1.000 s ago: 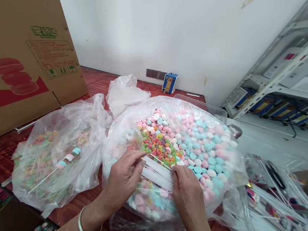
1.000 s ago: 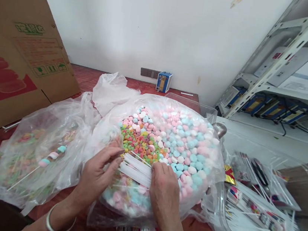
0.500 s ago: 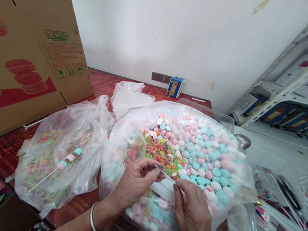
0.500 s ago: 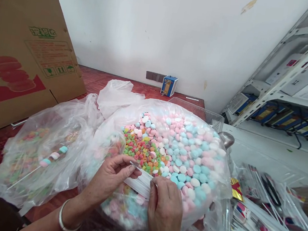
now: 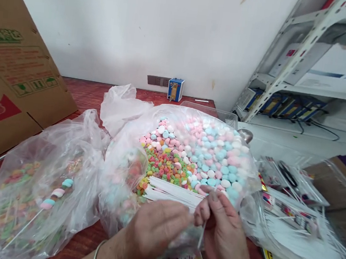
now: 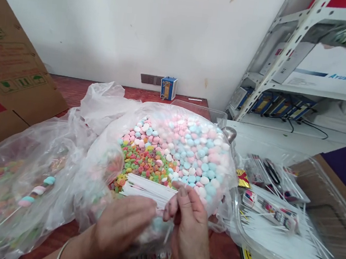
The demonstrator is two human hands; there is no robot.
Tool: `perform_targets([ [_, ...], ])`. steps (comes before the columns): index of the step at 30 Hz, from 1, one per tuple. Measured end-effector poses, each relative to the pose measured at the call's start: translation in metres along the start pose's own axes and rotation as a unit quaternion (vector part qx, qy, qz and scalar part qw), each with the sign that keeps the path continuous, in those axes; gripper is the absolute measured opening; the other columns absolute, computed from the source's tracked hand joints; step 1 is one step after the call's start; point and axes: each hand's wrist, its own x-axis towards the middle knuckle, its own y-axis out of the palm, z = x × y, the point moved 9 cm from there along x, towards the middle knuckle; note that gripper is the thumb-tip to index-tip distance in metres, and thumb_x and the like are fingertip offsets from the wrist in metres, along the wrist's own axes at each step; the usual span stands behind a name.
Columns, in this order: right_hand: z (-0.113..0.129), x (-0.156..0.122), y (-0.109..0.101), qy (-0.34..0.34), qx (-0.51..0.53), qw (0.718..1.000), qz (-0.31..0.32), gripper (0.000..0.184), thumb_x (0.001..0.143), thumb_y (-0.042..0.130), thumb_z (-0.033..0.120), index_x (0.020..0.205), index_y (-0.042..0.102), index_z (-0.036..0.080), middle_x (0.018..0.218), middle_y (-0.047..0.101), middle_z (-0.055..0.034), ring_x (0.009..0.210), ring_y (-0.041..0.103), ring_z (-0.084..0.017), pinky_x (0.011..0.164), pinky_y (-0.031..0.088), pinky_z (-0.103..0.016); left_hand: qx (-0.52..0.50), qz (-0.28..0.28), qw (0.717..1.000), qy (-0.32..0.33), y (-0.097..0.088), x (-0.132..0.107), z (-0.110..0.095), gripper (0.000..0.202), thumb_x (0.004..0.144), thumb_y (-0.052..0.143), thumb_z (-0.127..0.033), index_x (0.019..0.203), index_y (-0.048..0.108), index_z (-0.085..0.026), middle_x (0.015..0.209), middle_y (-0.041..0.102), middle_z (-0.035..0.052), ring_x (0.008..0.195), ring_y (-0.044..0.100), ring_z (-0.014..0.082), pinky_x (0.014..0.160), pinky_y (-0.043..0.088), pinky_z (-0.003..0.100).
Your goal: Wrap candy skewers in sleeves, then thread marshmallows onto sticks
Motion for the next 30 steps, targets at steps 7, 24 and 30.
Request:
perform_targets([
  [7,0.008,0.0,-0.034,-0.056,-0.194,0.979,0.01,0.044,0.085,0.067,0.055,0.109,0.071,0.018,0.06,0.04,0.0058,0.05,0.034,-0.009,0.044,0.025,-0.02,0.123,0.08,0.968,-0.205,0.005,0.045,0.109,0.026,0.094,0.048,-0.009,0.1,0.072,-0.02,0.099,0.072,0.0076,0.096,0.067,0.0211,0.085,0.055,0.035],
  [24,0.032,0.056,0.042,-0.215,-0.541,0.808,0.088,0.032,0.094,0.045,0.031,0.064,0.049,0.021,0.059,0.051,0.003,0.059,0.048,-0.014,0.055,0.032,-0.023,0.238,0.082,0.94,-0.229,0.003,0.077,0.185,0.028,0.089,0.047,-0.01,0.106,0.07,-0.014,0.106,0.069,0.0121,0.101,0.065,0.024,0.089,0.052,0.036],
  [30,0.007,0.089,0.07,-0.234,-0.587,0.77,0.086,0.019,0.086,0.057,0.019,0.067,0.059,0.02,0.065,0.062,-0.0013,0.063,0.055,-0.016,0.056,0.032,-0.024,0.248,0.105,0.942,-0.203,0.02,0.097,0.2,0.019,0.081,0.054,-0.007,0.083,0.071,-0.016,0.097,0.07,0.011,0.099,0.064,0.024,0.091,0.051,0.034],
])
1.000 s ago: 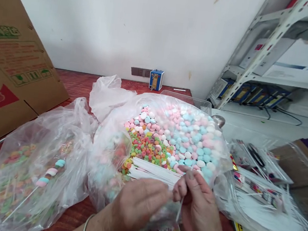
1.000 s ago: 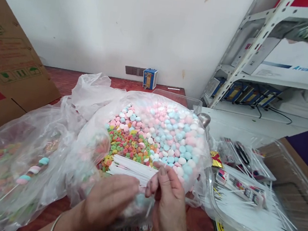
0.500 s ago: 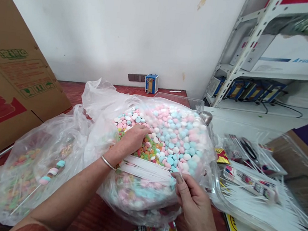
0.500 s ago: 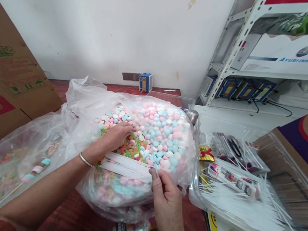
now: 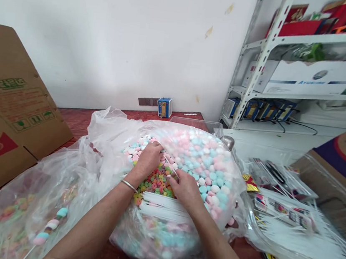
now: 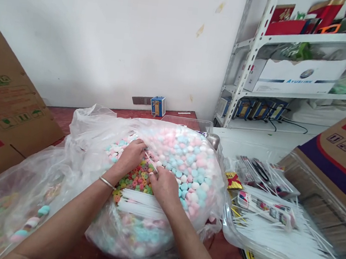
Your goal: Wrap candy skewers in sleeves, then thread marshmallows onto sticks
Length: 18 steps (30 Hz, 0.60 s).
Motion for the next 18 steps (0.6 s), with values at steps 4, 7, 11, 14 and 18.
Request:
perform_targets([
  [4,0.002,-0.015,-0.016,0.012,0.02,1.0,0.016,0.008,0.086,0.064,0.024,0.086,0.068,0.017,0.075,0.067,-0.0026,0.074,0.06,-0.017,0.064,0.039,-0.025,0.0,0.036,0.999,-0.023,0.004,-0.003,0.0,0.026,0.081,0.052,-0.008,0.096,0.072,-0.014,0.101,0.071,0.0132,0.102,0.064,0.0262,0.095,0.049,0.038],
  [7,-0.017,-0.051,-0.075,0.042,0.069,0.997,-0.009,0.026,0.096,0.054,0.034,0.116,0.065,0.021,0.093,0.069,0.0009,0.085,0.062,-0.013,0.073,0.043,-0.022,-0.01,0.063,0.997,-0.037,0.003,-0.008,0.004,0.031,0.085,0.05,-0.017,0.107,0.071,-0.008,0.112,0.069,0.0162,0.112,0.061,0.0307,0.101,0.045,0.044],
  [11,-0.053,-0.142,-0.14,0.071,0.156,0.984,-0.038,0.026,0.095,0.057,0.039,0.094,0.072,0.018,0.082,0.069,0.0005,0.077,0.062,-0.015,0.072,0.046,-0.026,0.042,0.087,0.995,-0.032,0.01,-0.004,0.017,0.054,0.092,0.042,-0.045,0.121,0.066,-0.007,0.11,0.067,0.0022,0.114,0.062,0.0291,0.097,0.046,0.042],
  [14,-0.085,-0.214,-0.112,0.14,0.075,0.986,0.055,0.02,0.094,0.056,0.026,0.101,0.073,0.021,0.089,0.072,-0.0009,0.081,0.065,-0.017,0.074,0.049,-0.028,0.062,0.097,0.992,-0.056,0.013,-0.003,0.022,0.059,0.09,0.044,-0.05,0.124,0.064,-0.006,0.108,0.067,0.0005,0.107,0.065,0.0238,0.095,0.045,0.039],
  [18,-0.113,-0.26,-0.043,0.128,-0.142,0.971,0.146,0.039,0.092,0.057,0.021,0.131,0.062,0.029,0.123,0.066,-0.0074,0.098,0.069,-0.02,0.076,0.053,-0.028,0.013,-0.01,0.999,-0.037,-0.031,-0.017,-0.011,0.046,0.087,0.064,-0.035,0.123,0.065,-0.006,0.119,0.068,0.0081,0.09,0.065,0.0127,0.092,0.05,0.031],
])
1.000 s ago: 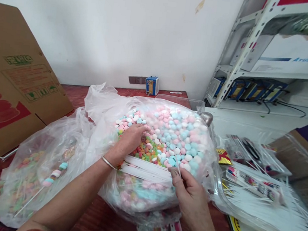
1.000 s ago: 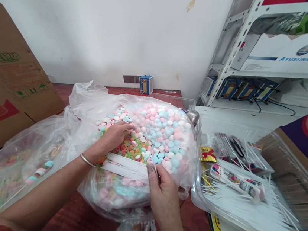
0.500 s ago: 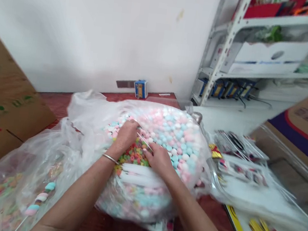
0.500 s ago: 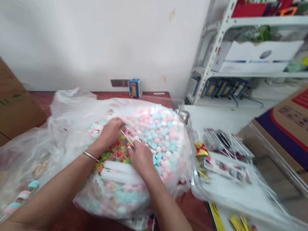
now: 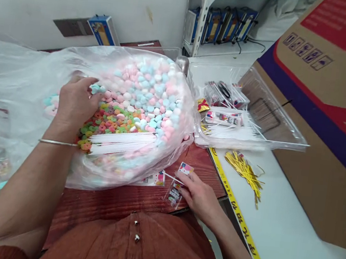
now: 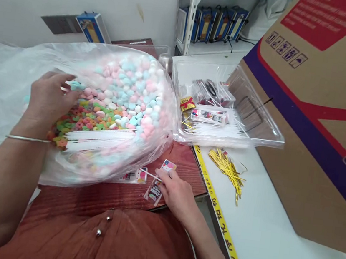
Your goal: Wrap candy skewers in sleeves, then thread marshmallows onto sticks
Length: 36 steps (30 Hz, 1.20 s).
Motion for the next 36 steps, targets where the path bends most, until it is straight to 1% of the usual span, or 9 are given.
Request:
perform_targets([
  [5,-0.02,0.009,0.027,0.036,-0.07,0.997,-0.02,0.027,0.099,0.048,0.028,0.118,0.067,0.026,0.116,0.065,-0.0096,0.079,0.071,-0.021,0.057,0.052,-0.028,-0.144,0.031,0.986,0.077,-0.056,-0.097,-0.066,0.018,0.093,0.061,-0.03,0.101,0.073,-0.02,0.095,0.076,0.0016,0.085,0.067,0.0131,0.083,0.053,0.024],
  [8,-0.025,0.007,0.026,0.017,-0.065,0.997,-0.038,0.027,0.101,0.043,0.023,0.111,0.068,0.023,0.114,0.066,-0.0094,0.082,0.07,-0.02,0.061,0.053,-0.027,-0.234,0.357,0.882,0.202,-0.007,-0.2,-0.109,0.021,0.094,0.058,-0.027,0.108,0.074,-0.027,0.11,0.076,0.0009,0.099,0.07,0.0163,0.089,0.055,0.026],
  [11,-0.003,-0.001,0.024,-0.061,-0.007,0.995,-0.083,0.026,0.101,0.042,0.021,0.109,0.067,0.022,0.105,0.067,-0.0078,0.089,0.069,-0.018,0.072,0.053,-0.025,-0.211,0.387,0.889,0.123,0.037,-0.248,-0.092,0.033,0.094,0.054,-0.026,0.124,0.069,-0.023,0.129,0.069,0.0071,0.118,0.064,0.0245,0.104,0.05,0.038],
  [16,0.056,0.007,0.045,-0.1,0.013,0.993,-0.061,0.025,0.101,0.043,0.023,0.108,0.067,0.019,0.096,0.068,-0.0087,0.083,0.069,-0.018,0.067,0.051,-0.023,-0.312,0.303,0.9,-0.016,0.058,-0.251,-0.074,0.044,0.102,0.037,-0.032,0.139,0.057,-0.017,0.137,0.063,0.0099,0.129,0.058,0.0233,0.111,0.043,0.039],
  [21,0.091,0.024,0.059,-0.115,0.008,0.993,-0.03,0.037,0.089,0.068,0.034,0.121,0.061,0.018,0.118,0.066,-0.0122,0.088,0.071,-0.023,0.063,0.053,-0.028,-0.358,0.225,0.906,0.018,0.012,-0.237,-0.086,0.033,0.097,0.049,-0.026,0.125,0.065,-0.019,0.118,0.074,0.0076,0.108,0.068,0.0188,0.095,0.051,0.027],
  [25,0.082,0.014,0.059,-0.138,0.062,0.988,-0.023,0.046,0.086,0.071,0.038,0.127,0.059,0.018,0.123,0.063,-0.0131,0.1,0.068,-0.026,0.072,0.055,-0.032,-0.38,0.286,0.88,0.004,-0.006,-0.249,-0.08,0.02,0.096,0.053,-0.026,0.09,0.071,-0.019,0.078,0.072,0.0013,0.071,0.066,0.0124,0.068,0.048,0.02],
  [30,0.068,0.005,0.052,-0.149,0.175,0.973,-0.034,0.016,0.095,0.053,0.02,0.1,0.068,0.019,0.096,0.067,-0.0074,0.086,0.066,-0.019,0.072,0.05,-0.026,-0.367,0.441,0.817,-0.06,0.041,-0.294,-0.065,0.029,0.096,0.049,-0.032,0.083,0.071,-0.018,0.079,0.07,0.0028,0.072,0.062,0.0146,0.069,0.045,0.024],
  [33,0.073,0.008,0.046,-0.154,0.272,0.95,-0.002,0.016,0.095,0.056,0.022,0.086,0.068,0.02,0.083,0.064,-0.002,0.079,0.062,-0.014,0.072,0.047,-0.023,-0.39,0.386,0.822,-0.152,0.071,-0.3,-0.047,0.028,0.086,0.063,-0.033,0.109,0.068,-0.017,0.096,0.072,0.0073,0.085,0.064,0.0196,0.079,0.048,0.03],
  [36,0.081,0.012,0.042,-0.144,0.392,0.908,0.025,0.012,0.092,0.062,0.027,0.086,0.069,0.02,0.089,0.066,-0.0024,0.086,0.061,-0.015,0.077,0.047,-0.024,-0.512,0.347,0.752,-0.227,0.089,-0.298,-0.052,0.053,0.074,0.076,-0.035,0.122,0.061,-0.017,0.11,0.07,0.0097,0.096,0.065,0.0226,0.085,0.049,0.033],
])
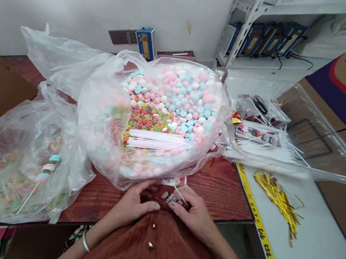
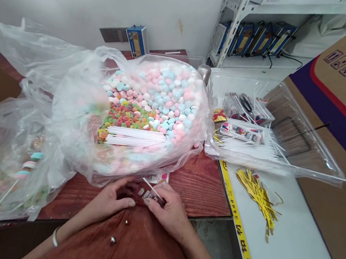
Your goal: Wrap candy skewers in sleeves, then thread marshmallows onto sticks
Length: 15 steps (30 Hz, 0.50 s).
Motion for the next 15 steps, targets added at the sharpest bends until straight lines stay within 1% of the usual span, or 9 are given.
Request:
perform_targets([
  [2,0.002,0.003,0.002,0.002,0.028,1.0,-0.001,0.011,0.091,0.064,0.028,0.085,0.069,0.019,0.092,0.066,-0.003,0.089,0.061,-0.016,0.081,0.046,-0.026,-0.074,0.022,0.997,0.016,0.009,0.006,-0.01,0.037,0.075,0.075,-0.037,0.104,0.065,-0.017,0.108,0.071,0.0082,0.097,0.064,0.0218,0.089,0.048,0.033],
  [3,0.001,0.003,0.003,0.003,0.03,1.0,0.0,0.012,0.089,0.065,0.028,0.081,0.066,0.019,0.092,0.065,-0.0029,0.089,0.061,-0.016,0.082,0.046,-0.026,-0.086,0.025,0.996,0.021,0.012,0.007,-0.015,0.028,0.078,0.073,-0.038,0.094,0.066,-0.017,0.102,0.072,0.0072,0.094,0.064,0.0207,0.088,0.048,0.032],
  [4,0.0,0.003,0.003,0.004,0.025,1.0,-0.001,0.016,0.088,0.066,0.028,0.075,0.063,0.018,0.09,0.065,-0.0026,0.088,0.06,-0.016,0.081,0.046,-0.026,-0.082,0.021,0.996,0.019,0.013,0.008,-0.018,0.025,0.079,0.07,-0.04,0.086,0.065,-0.016,0.095,0.071,0.0061,0.088,0.063,0.0195,0.085,0.048,0.031],
  [6,-0.005,0.002,-0.001,0.013,-0.026,1.0,-0.003,0.025,0.087,0.067,0.027,0.066,0.054,0.019,0.086,0.064,-0.0013,0.081,0.06,-0.014,0.075,0.046,-0.023,-0.049,0.008,0.999,-0.007,0.011,0.008,-0.014,0.027,0.079,0.068,-0.042,0.08,0.063,-0.016,0.082,0.069,0.0039,0.078,0.06,0.0178,0.077,0.047,0.029],
  [9,-0.016,-0.001,-0.012,0.04,-0.137,0.99,-0.019,0.026,0.085,0.065,0.023,0.064,0.05,0.02,0.072,0.06,0.0022,0.066,0.056,-0.012,0.061,0.042,-0.021,0.005,-0.01,0.997,-0.078,0.006,0.005,0.009,0.031,0.074,0.068,-0.047,0.073,0.062,-0.017,0.071,0.065,0.0014,0.068,0.056,0.0166,0.066,0.044,0.027],
  [11,-0.019,-0.001,-0.02,0.05,-0.182,0.981,-0.042,0.02,0.085,0.063,0.021,0.068,0.053,0.021,0.07,0.058,0.0023,0.064,0.055,-0.014,0.06,0.041,-0.023,0.012,-0.024,0.991,-0.134,0.0,0.003,0.031,0.034,0.072,0.066,-0.051,0.068,0.061,-0.018,0.065,0.064,0.0009,0.062,0.055,0.0158,0.061,0.042,0.027],
  [13,-0.018,-0.001,-0.027,0.054,-0.207,0.973,-0.084,0.011,0.089,0.058,0.023,0.079,0.059,0.021,0.081,0.062,-0.0022,0.074,0.059,-0.017,0.067,0.044,-0.026,0.001,-0.044,0.983,-0.179,-0.006,0.003,0.048,0.042,0.074,0.06,-0.059,0.062,0.06,-0.019,0.054,0.06,0.0003,0.05,0.051,0.0147,0.053,0.038,0.026],
  [14,-0.016,-0.001,-0.031,0.054,-0.222,0.967,-0.111,0.01,0.092,0.054,0.024,0.087,0.061,0.02,0.09,0.063,-0.0056,0.082,0.06,-0.02,0.071,0.046,-0.028,-0.003,-0.059,0.98,-0.19,-0.009,0.004,0.054,0.046,0.075,0.055,-0.062,0.06,0.059,-0.019,0.05,0.057,0.0,0.045,0.048,0.014,0.05,0.036,0.026],
  [15,-0.012,-0.001,-0.032,0.046,-0.237,0.961,-0.133,0.013,0.094,0.05,0.025,0.094,0.063,0.02,0.097,0.064,-0.0086,0.09,0.061,-0.022,0.075,0.047,-0.03,-0.007,-0.077,0.979,-0.191,-0.014,0.006,0.057,0.049,0.075,0.051,-0.065,0.059,0.058,-0.02,0.047,0.055,-0.0002,0.042,0.046,0.0134,0.048,0.035,0.026],
])
